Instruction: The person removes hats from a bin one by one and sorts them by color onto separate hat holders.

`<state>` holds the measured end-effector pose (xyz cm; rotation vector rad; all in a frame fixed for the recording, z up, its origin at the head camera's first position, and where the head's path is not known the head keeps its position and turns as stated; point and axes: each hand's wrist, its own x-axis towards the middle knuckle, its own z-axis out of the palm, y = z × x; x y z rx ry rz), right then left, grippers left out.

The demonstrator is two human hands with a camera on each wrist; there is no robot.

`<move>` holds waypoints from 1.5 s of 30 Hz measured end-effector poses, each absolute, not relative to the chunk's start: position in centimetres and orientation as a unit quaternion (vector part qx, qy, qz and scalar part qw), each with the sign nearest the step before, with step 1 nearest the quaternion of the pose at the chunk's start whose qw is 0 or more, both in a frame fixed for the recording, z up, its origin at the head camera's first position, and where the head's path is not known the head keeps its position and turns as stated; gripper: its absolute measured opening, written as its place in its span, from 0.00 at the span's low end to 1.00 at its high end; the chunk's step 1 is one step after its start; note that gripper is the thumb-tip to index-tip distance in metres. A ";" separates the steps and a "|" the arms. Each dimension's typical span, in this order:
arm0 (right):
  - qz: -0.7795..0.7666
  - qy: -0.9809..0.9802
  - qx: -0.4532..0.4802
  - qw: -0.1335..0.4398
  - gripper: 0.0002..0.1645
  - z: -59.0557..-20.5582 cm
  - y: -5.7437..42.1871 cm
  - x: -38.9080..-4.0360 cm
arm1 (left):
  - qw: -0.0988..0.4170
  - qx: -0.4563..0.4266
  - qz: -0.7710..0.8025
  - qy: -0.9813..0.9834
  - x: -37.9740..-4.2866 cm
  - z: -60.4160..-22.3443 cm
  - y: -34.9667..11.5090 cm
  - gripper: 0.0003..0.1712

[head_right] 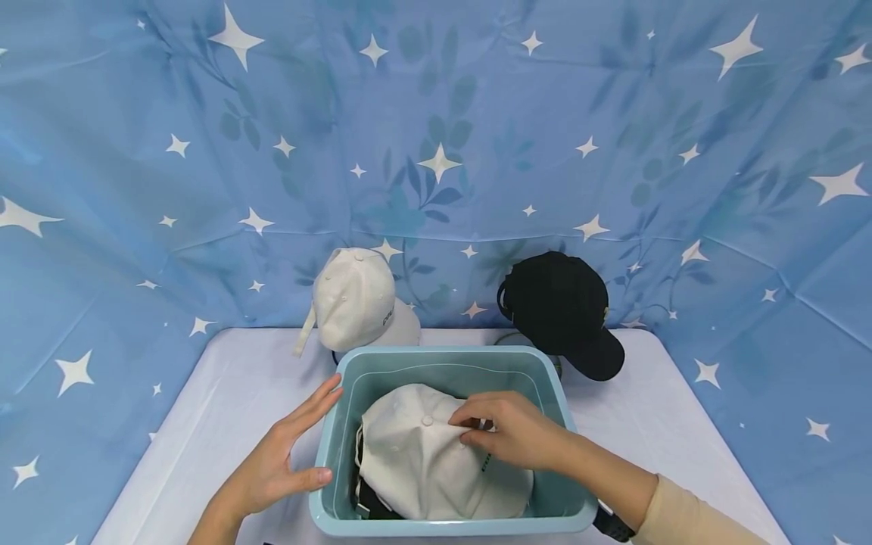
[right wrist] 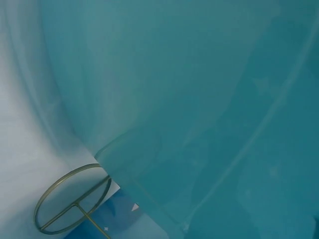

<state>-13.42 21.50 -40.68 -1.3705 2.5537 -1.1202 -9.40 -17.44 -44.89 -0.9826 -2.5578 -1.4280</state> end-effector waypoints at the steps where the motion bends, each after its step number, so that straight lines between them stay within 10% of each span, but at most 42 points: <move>1: -0.365 0.822 -0.436 0.023 0.17 -40.6 21.6 -13.4 | 0.026 -0.318 -0.462 -0.828 -9.4 -44.9 -17.4 0.52; 30: -0.380 0.826 -0.415 0.021 0.14 -36.1 22.8 -13.2 | 0.028 -0.319 -0.459 -0.829 -9.5 -44.9 -17.4 0.53; 45: -0.355 0.814 -0.455 -0.069 0.23 -33.3 22.6 -13.6 | 0.021 -0.319 -0.467 -0.824 -9.5 -44.9 -17.5 0.53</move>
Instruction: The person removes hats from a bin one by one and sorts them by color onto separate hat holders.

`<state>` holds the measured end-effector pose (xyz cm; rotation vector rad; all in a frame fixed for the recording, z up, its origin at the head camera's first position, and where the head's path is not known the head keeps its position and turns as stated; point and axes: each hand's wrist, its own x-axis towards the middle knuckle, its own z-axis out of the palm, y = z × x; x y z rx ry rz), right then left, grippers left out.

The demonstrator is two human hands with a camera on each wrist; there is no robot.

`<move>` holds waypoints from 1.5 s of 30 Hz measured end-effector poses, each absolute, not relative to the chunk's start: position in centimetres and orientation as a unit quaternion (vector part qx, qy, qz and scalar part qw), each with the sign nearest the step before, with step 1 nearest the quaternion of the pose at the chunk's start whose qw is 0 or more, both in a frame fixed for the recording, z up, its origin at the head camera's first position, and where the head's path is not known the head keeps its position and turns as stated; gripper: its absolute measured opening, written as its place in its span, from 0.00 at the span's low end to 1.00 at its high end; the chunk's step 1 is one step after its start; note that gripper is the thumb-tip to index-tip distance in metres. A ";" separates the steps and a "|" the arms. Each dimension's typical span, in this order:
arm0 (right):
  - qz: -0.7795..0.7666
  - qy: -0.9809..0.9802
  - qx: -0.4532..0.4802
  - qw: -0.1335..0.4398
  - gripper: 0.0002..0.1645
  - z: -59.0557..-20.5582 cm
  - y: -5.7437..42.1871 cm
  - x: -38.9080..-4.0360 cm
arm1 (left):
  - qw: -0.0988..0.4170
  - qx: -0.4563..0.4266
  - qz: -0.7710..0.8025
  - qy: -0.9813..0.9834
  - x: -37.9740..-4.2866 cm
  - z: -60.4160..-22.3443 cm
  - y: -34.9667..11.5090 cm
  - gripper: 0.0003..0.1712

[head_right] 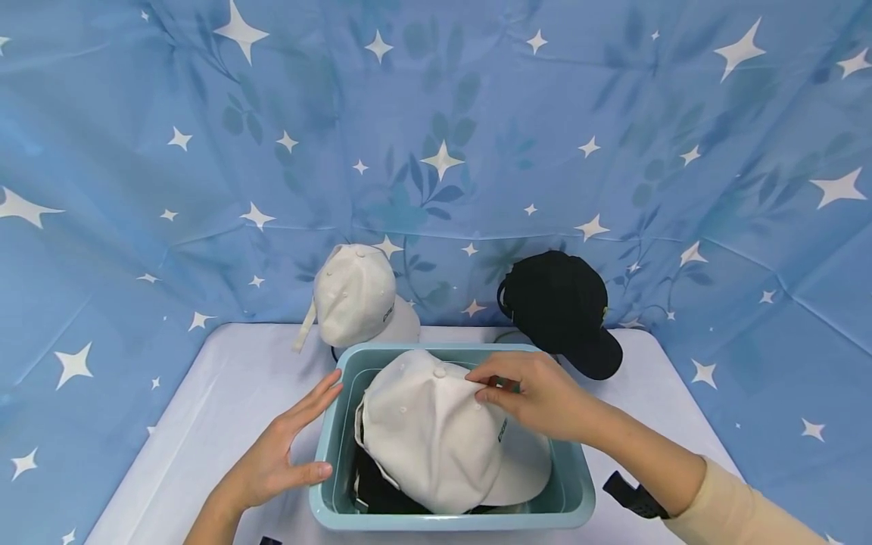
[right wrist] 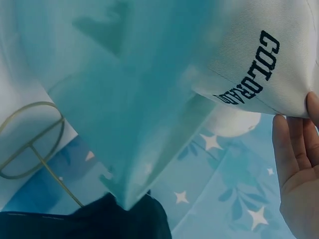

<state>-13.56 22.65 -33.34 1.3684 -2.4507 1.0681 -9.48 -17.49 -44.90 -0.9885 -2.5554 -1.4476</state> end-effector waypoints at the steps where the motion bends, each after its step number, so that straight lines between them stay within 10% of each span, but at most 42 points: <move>1: 0.355 -0.812 0.458 0.074 0.23 -33.1 22.6 -13.6 | 0.021 -0.319 -0.467 -0.824 -9.5 -44.9 -17.5 0.53; 45: 0.331 -0.800 0.452 0.214 0.29 -26.2 22.0 -16.4 | 0.016 -0.307 -0.467 -0.829 -9.5 -44.7 -17.3 0.55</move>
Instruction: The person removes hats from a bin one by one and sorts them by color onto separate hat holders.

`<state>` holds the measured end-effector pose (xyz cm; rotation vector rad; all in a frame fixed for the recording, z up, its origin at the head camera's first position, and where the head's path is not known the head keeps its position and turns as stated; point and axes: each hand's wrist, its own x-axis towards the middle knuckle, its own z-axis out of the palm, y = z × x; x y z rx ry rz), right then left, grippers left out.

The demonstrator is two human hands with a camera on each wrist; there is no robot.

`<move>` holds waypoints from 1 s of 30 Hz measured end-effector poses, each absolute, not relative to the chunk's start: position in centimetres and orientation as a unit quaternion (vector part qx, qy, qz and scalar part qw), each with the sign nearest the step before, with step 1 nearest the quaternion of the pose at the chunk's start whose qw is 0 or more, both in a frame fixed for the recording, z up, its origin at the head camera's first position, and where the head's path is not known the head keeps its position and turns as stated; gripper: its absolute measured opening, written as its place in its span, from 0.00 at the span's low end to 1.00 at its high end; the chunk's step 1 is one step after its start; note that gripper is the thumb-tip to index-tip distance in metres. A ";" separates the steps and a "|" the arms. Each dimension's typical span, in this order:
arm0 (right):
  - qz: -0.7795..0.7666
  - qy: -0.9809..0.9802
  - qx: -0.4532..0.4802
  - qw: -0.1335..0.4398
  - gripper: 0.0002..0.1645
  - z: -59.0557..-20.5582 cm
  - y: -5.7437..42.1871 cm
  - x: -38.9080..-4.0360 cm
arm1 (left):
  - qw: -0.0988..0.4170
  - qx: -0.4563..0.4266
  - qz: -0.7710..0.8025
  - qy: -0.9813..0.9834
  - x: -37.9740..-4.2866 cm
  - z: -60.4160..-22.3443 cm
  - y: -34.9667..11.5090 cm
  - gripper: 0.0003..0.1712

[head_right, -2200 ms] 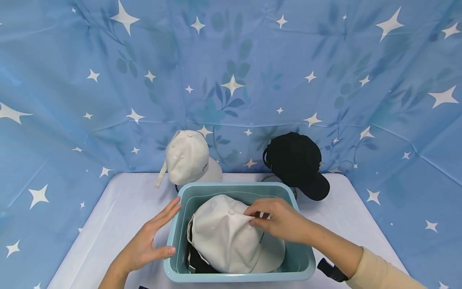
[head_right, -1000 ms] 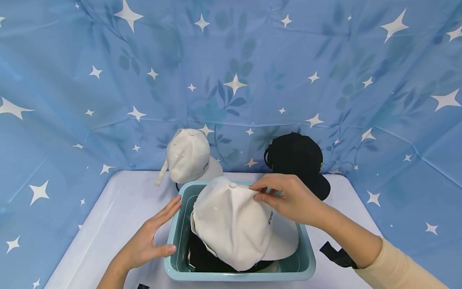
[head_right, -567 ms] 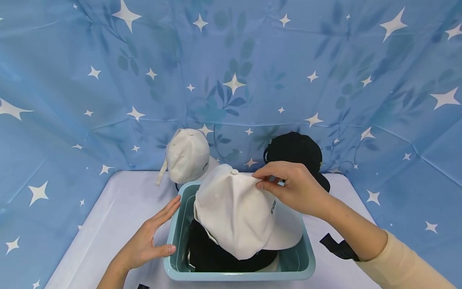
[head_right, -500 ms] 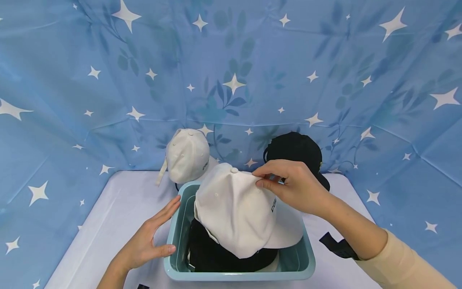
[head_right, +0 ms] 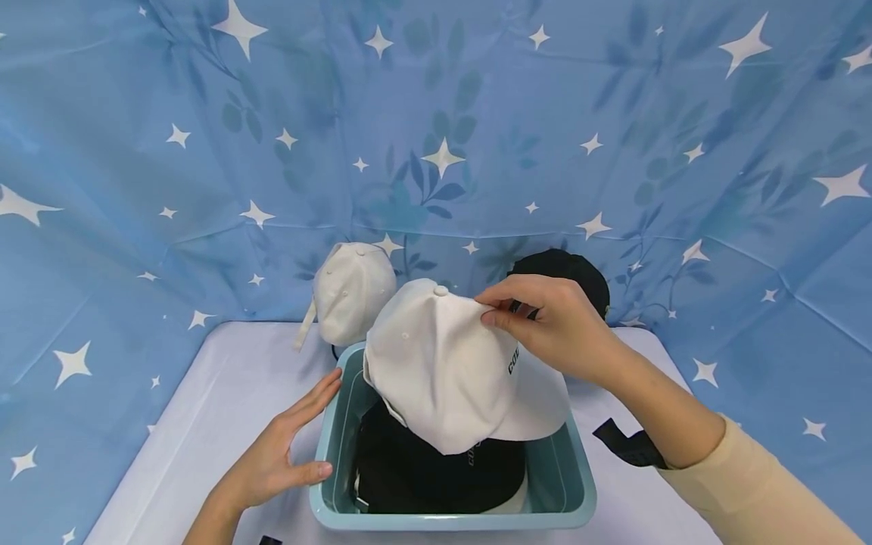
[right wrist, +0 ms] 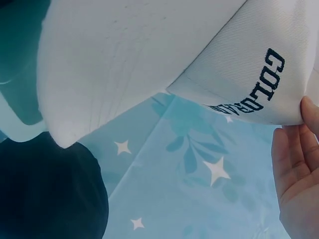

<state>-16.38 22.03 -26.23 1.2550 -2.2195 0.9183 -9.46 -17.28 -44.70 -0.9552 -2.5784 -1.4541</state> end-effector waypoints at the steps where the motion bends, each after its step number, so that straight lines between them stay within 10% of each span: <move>1: 0.331 -0.802 0.449 0.215 0.28 -26.1 21.9 -16.4 | 0.015 -0.307 -0.468 -0.829 -9.5 -44.7 -17.3 0.55; 30: 0.356 -0.865 0.275 0.222 0.10 -23.0 19.7 -20.3 | 0.010 -0.306 -0.470 -0.828 -9.7 -45.0 -17.3 0.55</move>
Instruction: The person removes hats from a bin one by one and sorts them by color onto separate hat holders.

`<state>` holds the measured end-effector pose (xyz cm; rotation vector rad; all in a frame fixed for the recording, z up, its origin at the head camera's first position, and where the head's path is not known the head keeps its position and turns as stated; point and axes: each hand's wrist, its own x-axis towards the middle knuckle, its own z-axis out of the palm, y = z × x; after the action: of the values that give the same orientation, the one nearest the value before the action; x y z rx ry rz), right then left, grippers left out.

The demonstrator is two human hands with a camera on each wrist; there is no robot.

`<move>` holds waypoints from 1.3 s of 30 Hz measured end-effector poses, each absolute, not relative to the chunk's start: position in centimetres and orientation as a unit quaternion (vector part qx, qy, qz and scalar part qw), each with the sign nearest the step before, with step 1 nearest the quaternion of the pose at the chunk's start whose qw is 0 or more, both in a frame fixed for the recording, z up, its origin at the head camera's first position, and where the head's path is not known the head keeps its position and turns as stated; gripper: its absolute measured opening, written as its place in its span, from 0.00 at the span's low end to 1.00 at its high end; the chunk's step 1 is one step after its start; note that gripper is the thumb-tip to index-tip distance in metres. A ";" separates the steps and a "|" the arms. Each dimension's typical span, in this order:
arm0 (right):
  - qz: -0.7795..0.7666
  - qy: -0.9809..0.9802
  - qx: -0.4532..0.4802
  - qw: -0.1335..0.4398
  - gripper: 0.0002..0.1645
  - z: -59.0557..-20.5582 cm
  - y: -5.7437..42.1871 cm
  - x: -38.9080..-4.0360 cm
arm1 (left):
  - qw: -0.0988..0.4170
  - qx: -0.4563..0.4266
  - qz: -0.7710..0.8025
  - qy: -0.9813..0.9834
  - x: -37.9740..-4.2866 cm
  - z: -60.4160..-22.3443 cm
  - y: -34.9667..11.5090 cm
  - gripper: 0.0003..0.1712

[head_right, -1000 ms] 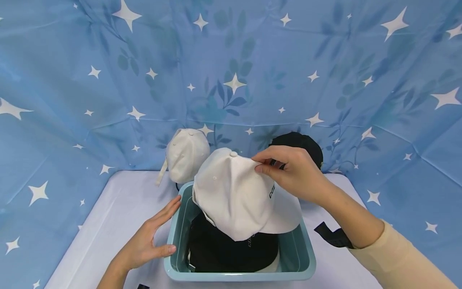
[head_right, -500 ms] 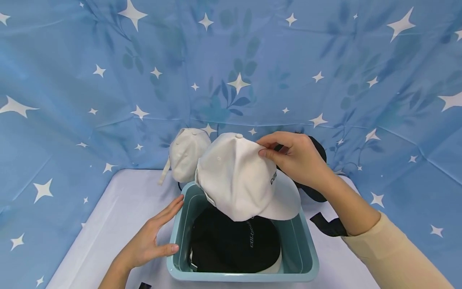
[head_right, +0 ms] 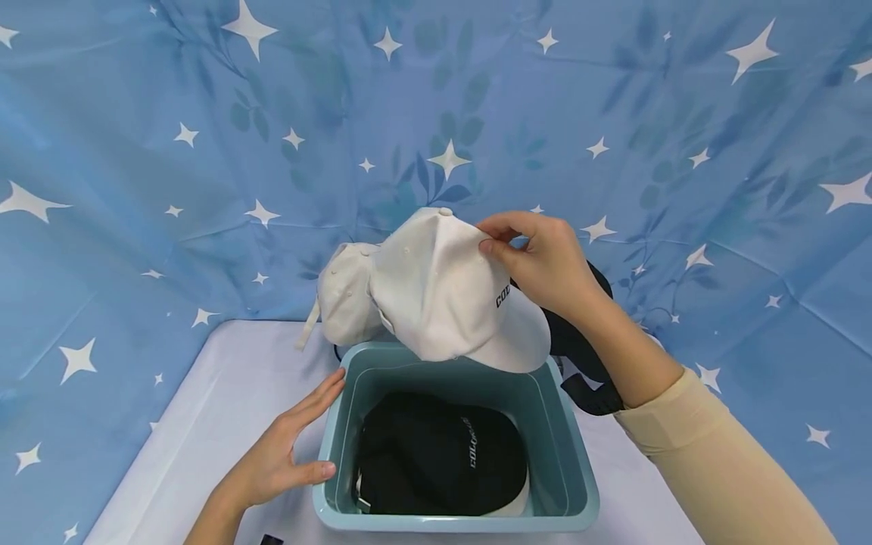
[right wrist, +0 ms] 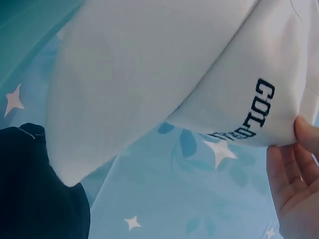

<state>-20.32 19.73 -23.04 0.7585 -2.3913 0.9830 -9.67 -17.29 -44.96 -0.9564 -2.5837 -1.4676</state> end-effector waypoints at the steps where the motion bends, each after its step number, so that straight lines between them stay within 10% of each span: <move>1: 0.357 -0.866 0.269 0.223 0.10 -23.0 19.7 -20.4 | 0.010 -0.307 -0.471 -0.827 -9.7 -45.0 -17.3 0.55; 39: 0.428 -0.835 0.238 0.252 0.11 -26.7 13.0 -27.8 | 0.005 -0.304 -0.467 -0.830 -9.6 -44.6 -17.4 0.54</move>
<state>-27.83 12.98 -26.71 0.6464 -2.2716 1.1629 -9.64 -17.44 -44.59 -0.9526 -2.6001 -1.4631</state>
